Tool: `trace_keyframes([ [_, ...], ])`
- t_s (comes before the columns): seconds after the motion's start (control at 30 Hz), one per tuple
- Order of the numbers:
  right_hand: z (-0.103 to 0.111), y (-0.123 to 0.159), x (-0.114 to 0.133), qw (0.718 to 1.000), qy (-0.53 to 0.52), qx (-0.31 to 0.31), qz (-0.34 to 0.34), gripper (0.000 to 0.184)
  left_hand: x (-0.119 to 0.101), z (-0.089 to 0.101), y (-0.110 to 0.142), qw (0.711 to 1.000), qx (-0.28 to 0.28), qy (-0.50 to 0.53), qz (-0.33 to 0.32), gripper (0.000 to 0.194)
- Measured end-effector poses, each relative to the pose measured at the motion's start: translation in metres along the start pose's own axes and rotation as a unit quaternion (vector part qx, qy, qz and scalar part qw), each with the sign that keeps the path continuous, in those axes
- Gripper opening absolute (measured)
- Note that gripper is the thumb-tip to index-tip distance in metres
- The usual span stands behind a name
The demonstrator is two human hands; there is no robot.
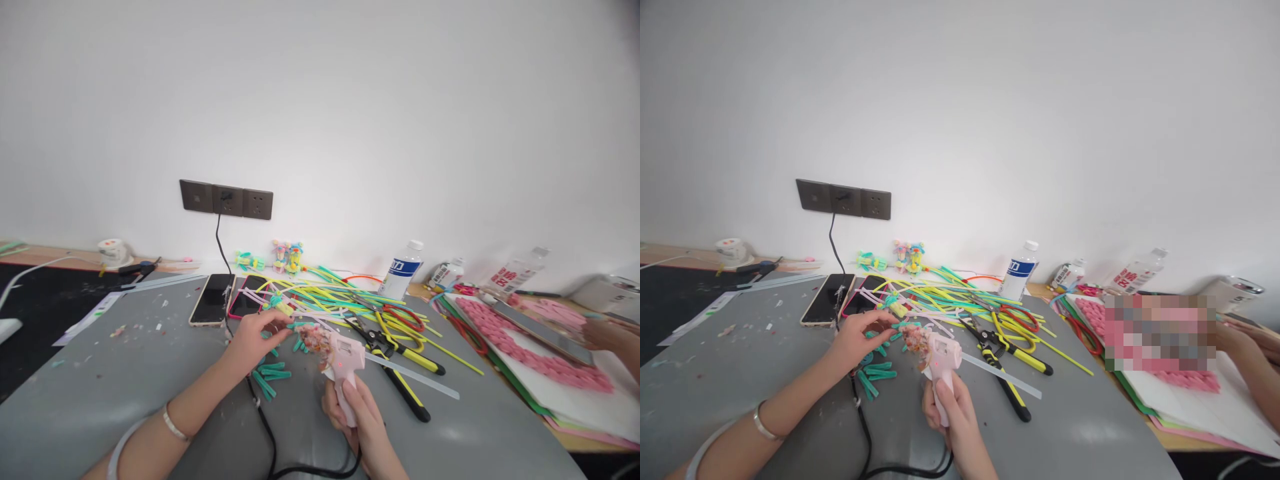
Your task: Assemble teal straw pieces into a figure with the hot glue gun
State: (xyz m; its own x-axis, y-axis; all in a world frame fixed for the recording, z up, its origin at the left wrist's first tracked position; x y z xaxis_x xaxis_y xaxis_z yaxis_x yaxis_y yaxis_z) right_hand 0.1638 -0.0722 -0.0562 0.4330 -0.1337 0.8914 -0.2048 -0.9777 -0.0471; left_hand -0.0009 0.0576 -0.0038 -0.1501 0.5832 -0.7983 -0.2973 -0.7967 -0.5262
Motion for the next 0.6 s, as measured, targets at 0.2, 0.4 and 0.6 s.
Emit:
trace_keyframes([
  [0.2, 0.0003, -0.0001, -0.0009, 1.0, 0.008, -0.008, 0.014, 0.043, -0.0022, 0.001, -0.0013, 1.0, 0.002, 0.0, 0.003, 0.013],
  [0.4, 0.0004, 0.0003, -0.0001, 1.0, 0.011, -0.016, 0.016, 0.042, -0.006, 0.0026, -0.0018, 1.0, 0.001, -0.005, 0.0, 0.011],
  [0.6, 0.002, 0.0006, -0.0017, 1.0, 0.003, -0.021, 0.015, 0.041, -0.0062, 0.0029, -0.0023, 1.0, 0.003, -0.01, -0.002, 0.011],
])
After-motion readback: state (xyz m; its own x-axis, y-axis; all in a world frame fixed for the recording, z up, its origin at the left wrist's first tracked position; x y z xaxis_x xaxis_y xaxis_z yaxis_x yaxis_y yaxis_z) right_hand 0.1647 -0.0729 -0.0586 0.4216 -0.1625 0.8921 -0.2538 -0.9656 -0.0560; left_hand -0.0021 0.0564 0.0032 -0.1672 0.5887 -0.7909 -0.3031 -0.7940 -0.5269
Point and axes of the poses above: each hand's wrist, its own y-axis away from the middle knuckle, its own z-axis out of the back of the hand, x = y × z, the point moved 4 cm from there along -y, towards the middle knuckle, and after that the axes turned 9 degrees about -x, right-handed, at the moved point
